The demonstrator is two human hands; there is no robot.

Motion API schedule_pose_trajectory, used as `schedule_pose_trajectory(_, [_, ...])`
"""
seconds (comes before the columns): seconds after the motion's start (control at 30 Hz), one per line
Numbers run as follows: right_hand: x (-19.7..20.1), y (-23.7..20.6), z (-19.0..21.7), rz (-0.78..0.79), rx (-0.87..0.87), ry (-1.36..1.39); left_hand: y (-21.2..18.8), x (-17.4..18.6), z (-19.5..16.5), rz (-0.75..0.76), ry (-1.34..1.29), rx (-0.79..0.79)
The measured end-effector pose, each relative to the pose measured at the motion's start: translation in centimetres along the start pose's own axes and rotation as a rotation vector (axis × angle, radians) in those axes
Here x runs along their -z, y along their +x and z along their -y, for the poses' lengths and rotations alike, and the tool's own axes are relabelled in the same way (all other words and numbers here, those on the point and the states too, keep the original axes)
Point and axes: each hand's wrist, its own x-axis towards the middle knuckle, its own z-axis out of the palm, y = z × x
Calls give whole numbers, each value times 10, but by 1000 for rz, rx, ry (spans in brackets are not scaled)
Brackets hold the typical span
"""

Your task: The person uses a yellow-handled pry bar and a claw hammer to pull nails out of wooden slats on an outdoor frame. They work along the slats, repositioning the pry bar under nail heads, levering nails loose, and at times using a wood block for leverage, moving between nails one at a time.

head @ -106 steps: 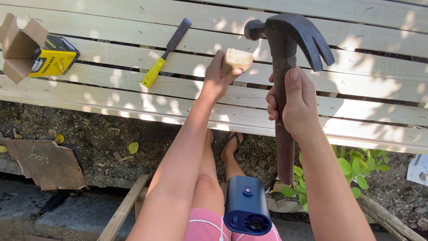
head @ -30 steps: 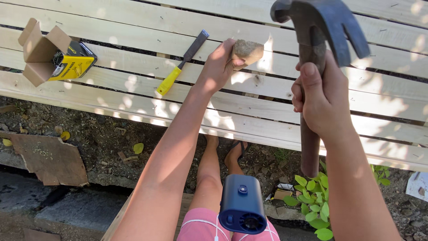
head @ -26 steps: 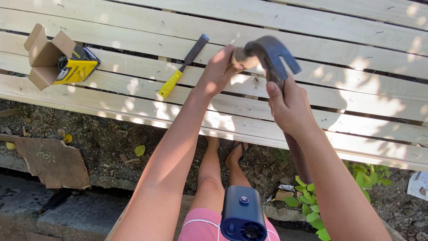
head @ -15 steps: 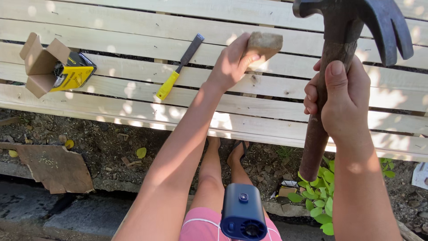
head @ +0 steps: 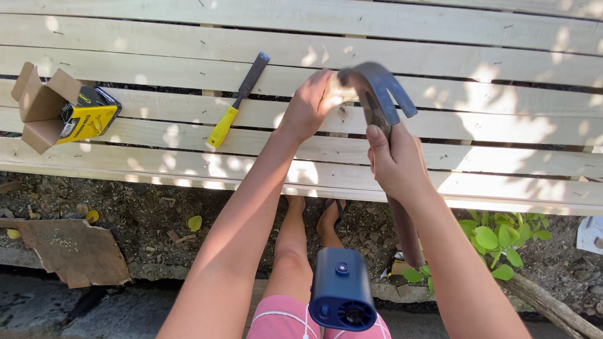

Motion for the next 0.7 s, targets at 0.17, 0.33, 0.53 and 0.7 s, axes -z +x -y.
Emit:
schedule_pose_trajectory(0.17, [16, 0, -12, -94, 37, 160, -1, -5, 5, -46, 71, -52])
schedule_pose_trajectory(0.33, [2, -2, -33, -81, 123, 96, 2, -5, 1, -64, 36, -34])
schedule_pose_trajectory(0.53, [7, -3, -35, -106, 56, 110, 5, -3, 2, -43, 36, 26])
schedule_pose_trajectory(0.7, [0, -1, -23, -47, 12, 61, -2, -6, 8, 8, 14, 80])
